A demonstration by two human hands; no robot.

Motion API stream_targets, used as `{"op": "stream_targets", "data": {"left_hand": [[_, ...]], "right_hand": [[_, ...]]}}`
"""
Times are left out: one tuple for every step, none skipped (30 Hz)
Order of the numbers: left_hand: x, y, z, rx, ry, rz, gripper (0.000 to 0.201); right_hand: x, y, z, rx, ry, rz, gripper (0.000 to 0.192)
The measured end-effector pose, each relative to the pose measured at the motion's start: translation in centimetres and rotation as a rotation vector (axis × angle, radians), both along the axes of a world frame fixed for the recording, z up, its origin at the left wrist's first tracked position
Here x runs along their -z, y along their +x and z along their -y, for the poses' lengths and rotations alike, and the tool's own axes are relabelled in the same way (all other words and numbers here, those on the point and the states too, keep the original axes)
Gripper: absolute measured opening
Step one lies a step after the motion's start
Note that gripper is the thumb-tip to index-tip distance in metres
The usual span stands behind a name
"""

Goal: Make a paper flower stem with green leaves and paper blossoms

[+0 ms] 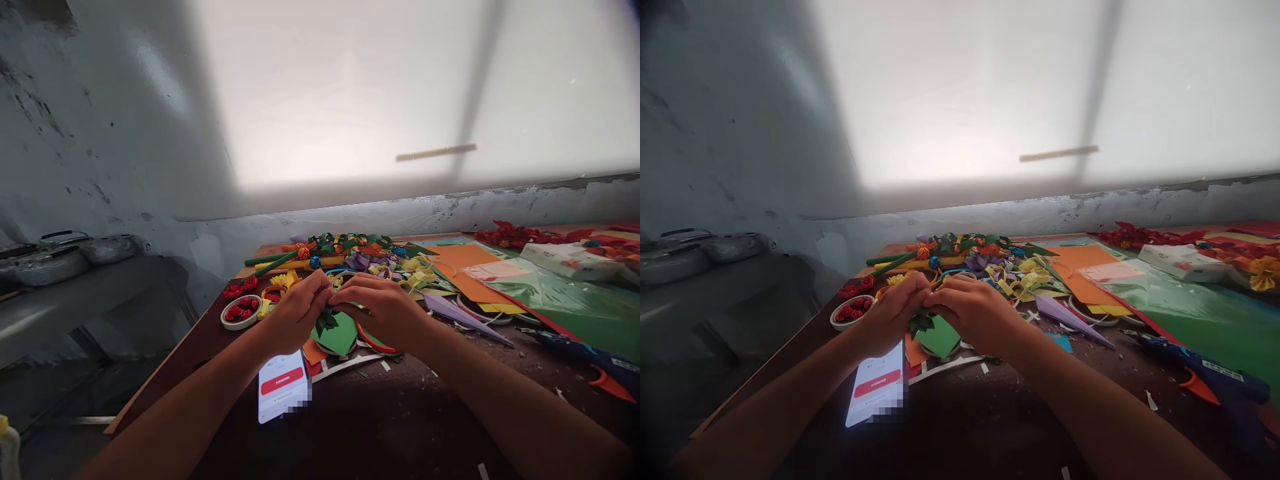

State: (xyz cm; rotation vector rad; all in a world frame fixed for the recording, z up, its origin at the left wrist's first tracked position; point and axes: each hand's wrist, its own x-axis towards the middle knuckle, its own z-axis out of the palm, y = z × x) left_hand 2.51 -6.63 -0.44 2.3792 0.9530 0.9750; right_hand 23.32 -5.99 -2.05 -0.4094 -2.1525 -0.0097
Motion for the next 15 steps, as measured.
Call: {"op": "stream_targets", "data": {"left_hand": [[0.0, 0.1, 0.1, -0.003, 0.026, 0.003, 0.027], [0.1, 0.1, 0.1, 0.0, 0.047, 0.002, 0.027], [0.1, 0.1, 0.1, 0.008, 0.065, -0.003, 0.029], [0.1, 0.2, 0.1, 0.017, 0.086, -0.008, 0.03], [0.2, 0.2, 0.0, 0.021, 0.118, -0.01, 0.031], [0.3, 0.2, 0.0, 0.021, 0.159, 0.0, 0.032], [0.5, 0.2, 0.0, 0.023, 0.207, 0.024, 0.031], [0.6, 0.2, -0.1, 0.028, 0.255, 0.057, 0.03], [0.8, 0.2, -0.1, 0.039, 0.297, 0.095, 0.028], [1.0, 0.2, -0.2, 0.053, 0.327, 0.128, 0.026], [1.1, 0.2, -0.2, 0.069, 0.348, 0.156, 0.025], [1.3, 0.2, -0.2, 0.08, 0.362, 0.177, 0.025], [1.3, 0.2, -0.2, 0.083, 0.375, 0.194, 0.025], [1.4, 0.2, -0.2, 0.083, 0.387, 0.209, 0.024], [1.4, 0.3, -0.1, 0.086, 0.401, 0.226, 0.024]], "right_hand": [[0.0, -0.1, 0.1, 0.008, 0.009, -0.021, 0.013], [0.1, -0.3, 0.2, 0.012, 0.016, -0.042, 0.013], [0.1, -0.4, 0.3, 0.011, 0.021, -0.06, 0.014], [0.1, -0.6, 0.5, 0.006, 0.026, -0.076, 0.014], [0.1, -0.7, 0.6, 0.001, 0.029, -0.093, 0.013], [0.2, -0.8, 0.7, -0.002, 0.031, -0.114, 0.013], [0.2, -0.9, 0.8, -0.006, 0.033, -0.14, 0.012], [0.2, -0.9, 0.9, -0.012, 0.028, -0.161, 0.012], [0.1, -1.0, 1.0, -0.03, 0.029, -0.18, 0.012], [0.1, -1.0, 1.1, -0.052, 0.032, -0.188, 0.012], [0.0, -1.0, 1.2, -0.08, 0.047, -0.19, 0.014], [0.0, -1.0, 1.3, -0.105, 0.075, -0.186, 0.015], [-0.1, -1.0, 1.4, -0.121, 0.113, -0.178, 0.016], [-0.2, -0.9, 1.5, -0.123, 0.157, -0.171, 0.015], [-0.2, -0.9, 1.6, -0.112, 0.201, -0.166, 0.014]]}}
